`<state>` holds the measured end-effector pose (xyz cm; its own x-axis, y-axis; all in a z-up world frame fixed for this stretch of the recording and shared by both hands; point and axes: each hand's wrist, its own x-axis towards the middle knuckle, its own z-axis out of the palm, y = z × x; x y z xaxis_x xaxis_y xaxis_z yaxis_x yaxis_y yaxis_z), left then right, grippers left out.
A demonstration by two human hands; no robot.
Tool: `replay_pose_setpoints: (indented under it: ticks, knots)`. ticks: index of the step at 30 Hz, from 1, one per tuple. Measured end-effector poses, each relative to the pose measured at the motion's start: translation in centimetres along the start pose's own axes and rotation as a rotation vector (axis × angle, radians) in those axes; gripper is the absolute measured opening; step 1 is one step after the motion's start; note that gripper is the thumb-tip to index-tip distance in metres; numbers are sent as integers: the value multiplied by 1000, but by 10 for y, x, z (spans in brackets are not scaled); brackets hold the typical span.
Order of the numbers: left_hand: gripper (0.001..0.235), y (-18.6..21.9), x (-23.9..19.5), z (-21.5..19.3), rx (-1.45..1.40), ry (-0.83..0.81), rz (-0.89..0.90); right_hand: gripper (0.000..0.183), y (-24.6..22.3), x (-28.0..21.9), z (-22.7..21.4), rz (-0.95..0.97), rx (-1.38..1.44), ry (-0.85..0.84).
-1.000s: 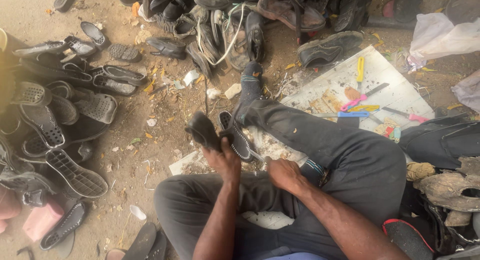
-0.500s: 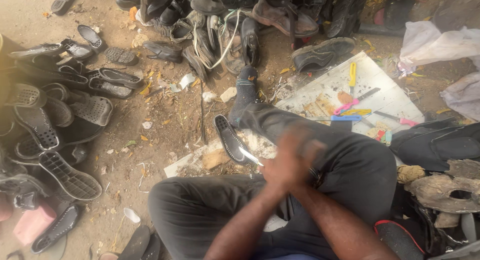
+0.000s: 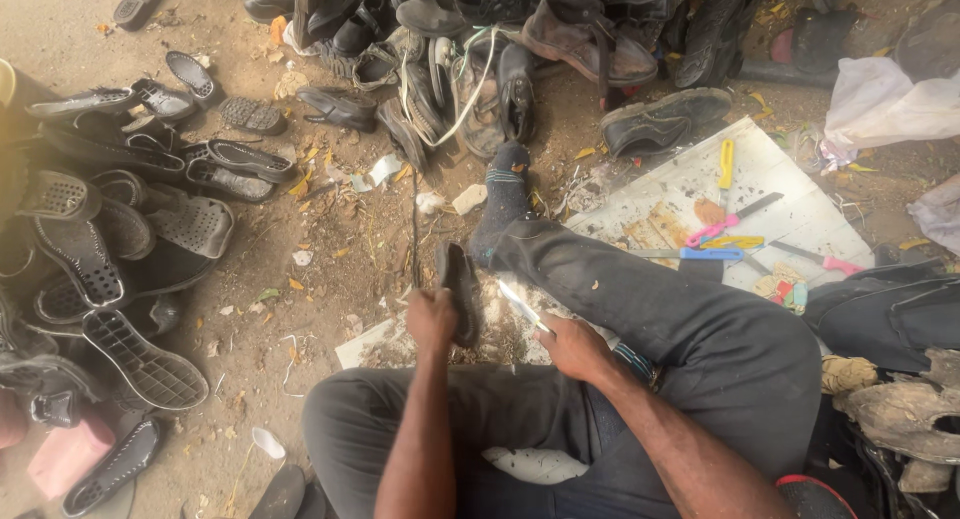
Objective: The person sits on the ground and uses a knife to scrape and clean the sole of a black shoe. They repeatedly scrape the sole and edges, occasionally turning the shoe over to work on different areas.
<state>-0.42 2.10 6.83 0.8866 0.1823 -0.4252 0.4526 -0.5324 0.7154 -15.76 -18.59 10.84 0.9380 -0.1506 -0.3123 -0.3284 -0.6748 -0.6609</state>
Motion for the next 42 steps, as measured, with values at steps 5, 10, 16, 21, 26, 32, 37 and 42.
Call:
replay_pose_setpoints:
  ticks: [5, 10, 16, 21, 26, 32, 37, 42]
  knots:
    - [18, 77, 15, -148, -666, 477, 541, 42, -12, 8, -6, 47, -31, -51]
    - [12, 151, 86, -144, -843, 684, 747, 43, -39, 21, -2, 131, -56, -309]
    - [62, 173, 179, 21, 229, 361, 417, 49, -11, 34, 26, -25, -33, -356]
    - [28, 161, 224, 52, 337, 202, 317, 50, 1, 43, 28, -38, 27, -331]
    - [16, 136, 161, 18, 504, 540, 786, 46, -12, 45, 10, 0, 37, -299]
    - [11, 92, -19, 9, 961, 541, 733, 45, -18, 35, 6, 177, 165, -103]
    - [29, 49, -57, 34, 607, -139, 730, 45, 1, 27, 4, -180, 272, 287]
    - [23, 20, -12, 1, 814, 47, 857, 44, 24, 7, 0, -217, 262, 348]
